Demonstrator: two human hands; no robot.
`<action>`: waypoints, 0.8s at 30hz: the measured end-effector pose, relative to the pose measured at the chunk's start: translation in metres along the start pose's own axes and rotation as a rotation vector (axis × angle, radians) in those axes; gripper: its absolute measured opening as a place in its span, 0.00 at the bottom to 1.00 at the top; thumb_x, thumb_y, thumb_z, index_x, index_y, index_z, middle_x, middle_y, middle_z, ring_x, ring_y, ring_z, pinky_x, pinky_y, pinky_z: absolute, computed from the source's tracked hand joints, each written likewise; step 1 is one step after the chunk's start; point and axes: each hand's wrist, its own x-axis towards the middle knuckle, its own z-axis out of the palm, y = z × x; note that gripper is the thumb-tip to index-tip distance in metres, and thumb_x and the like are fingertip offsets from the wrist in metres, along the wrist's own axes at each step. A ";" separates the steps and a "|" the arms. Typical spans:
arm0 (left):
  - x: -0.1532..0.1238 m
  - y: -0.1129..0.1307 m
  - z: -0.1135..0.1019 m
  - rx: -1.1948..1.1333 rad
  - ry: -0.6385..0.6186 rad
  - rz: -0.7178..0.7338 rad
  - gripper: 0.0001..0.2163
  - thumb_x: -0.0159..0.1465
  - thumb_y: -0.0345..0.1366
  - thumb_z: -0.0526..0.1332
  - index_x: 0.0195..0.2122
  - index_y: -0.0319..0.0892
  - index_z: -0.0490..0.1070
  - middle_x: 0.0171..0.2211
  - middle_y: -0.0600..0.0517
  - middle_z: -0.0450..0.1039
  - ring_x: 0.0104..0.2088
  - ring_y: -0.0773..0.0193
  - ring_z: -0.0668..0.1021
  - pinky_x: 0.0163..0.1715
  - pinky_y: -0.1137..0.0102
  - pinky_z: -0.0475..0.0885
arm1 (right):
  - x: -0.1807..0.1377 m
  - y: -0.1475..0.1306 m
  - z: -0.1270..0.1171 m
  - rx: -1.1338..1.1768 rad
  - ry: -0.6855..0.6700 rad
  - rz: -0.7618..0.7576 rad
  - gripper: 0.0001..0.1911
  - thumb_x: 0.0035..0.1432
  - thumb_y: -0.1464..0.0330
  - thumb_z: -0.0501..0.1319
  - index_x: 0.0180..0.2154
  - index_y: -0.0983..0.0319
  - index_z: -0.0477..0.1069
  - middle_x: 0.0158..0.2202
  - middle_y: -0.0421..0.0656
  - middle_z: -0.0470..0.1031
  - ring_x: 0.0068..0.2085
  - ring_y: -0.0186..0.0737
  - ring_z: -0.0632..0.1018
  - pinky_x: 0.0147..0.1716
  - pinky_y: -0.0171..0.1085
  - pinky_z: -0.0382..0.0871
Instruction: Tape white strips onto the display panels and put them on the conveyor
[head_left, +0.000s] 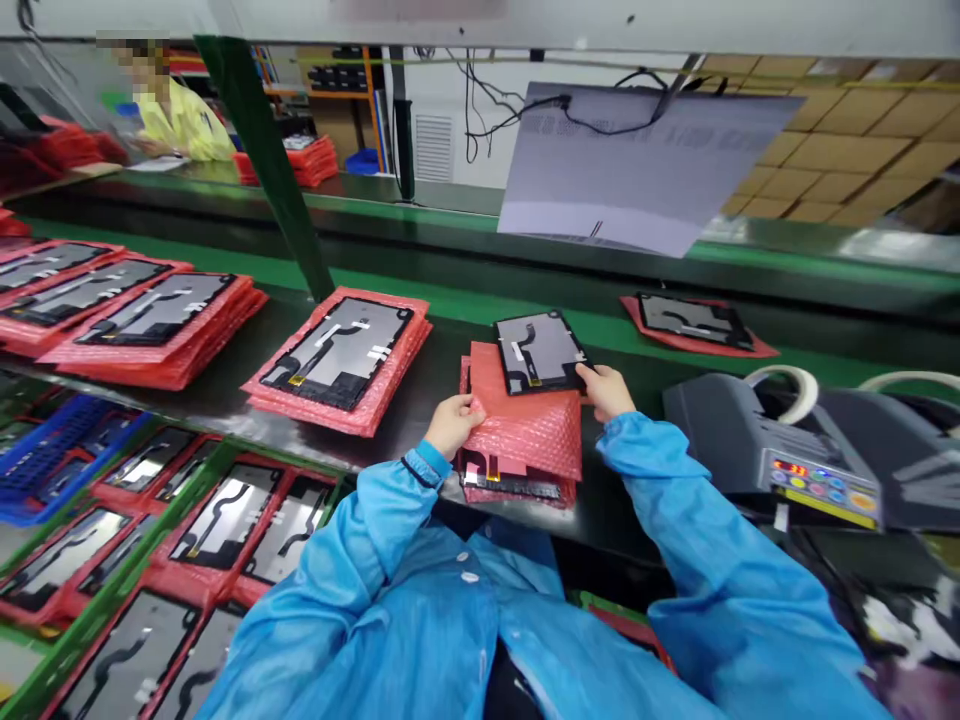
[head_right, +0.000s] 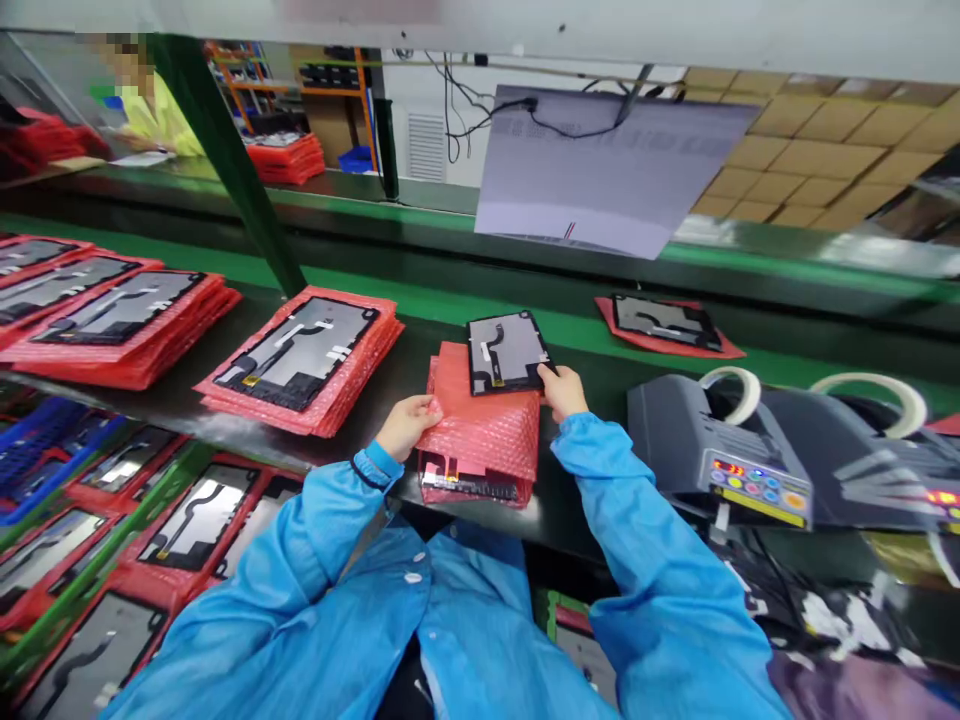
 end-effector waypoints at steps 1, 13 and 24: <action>-0.006 -0.006 -0.002 0.031 0.028 0.003 0.12 0.51 0.26 0.62 0.38 0.35 0.72 0.21 0.56 0.72 0.24 0.68 0.76 0.31 0.72 0.72 | 0.000 -0.001 -0.005 -0.057 0.013 -0.021 0.10 0.55 0.74 0.62 0.24 0.62 0.64 0.15 0.36 0.66 0.14 0.28 0.65 0.11 0.28 0.57; -0.047 -0.036 -0.006 0.452 0.221 0.143 0.21 0.56 0.26 0.57 0.52 0.37 0.61 0.16 0.62 0.65 0.20 0.66 0.72 0.27 0.73 0.65 | -0.120 0.030 -0.026 0.274 -0.104 0.013 0.21 0.53 0.53 0.62 0.29 0.57 0.53 0.13 0.34 0.65 0.10 0.27 0.60 0.09 0.25 0.44; -0.052 -0.020 -0.008 1.083 0.114 0.141 0.17 0.64 0.32 0.51 0.54 0.40 0.59 0.32 0.46 0.78 0.34 0.52 0.80 0.33 0.66 0.69 | -0.143 0.070 -0.100 -0.418 -0.012 -0.107 0.21 0.55 0.53 0.61 0.19 0.59 0.65 0.13 0.39 0.66 0.15 0.32 0.67 0.17 0.32 0.57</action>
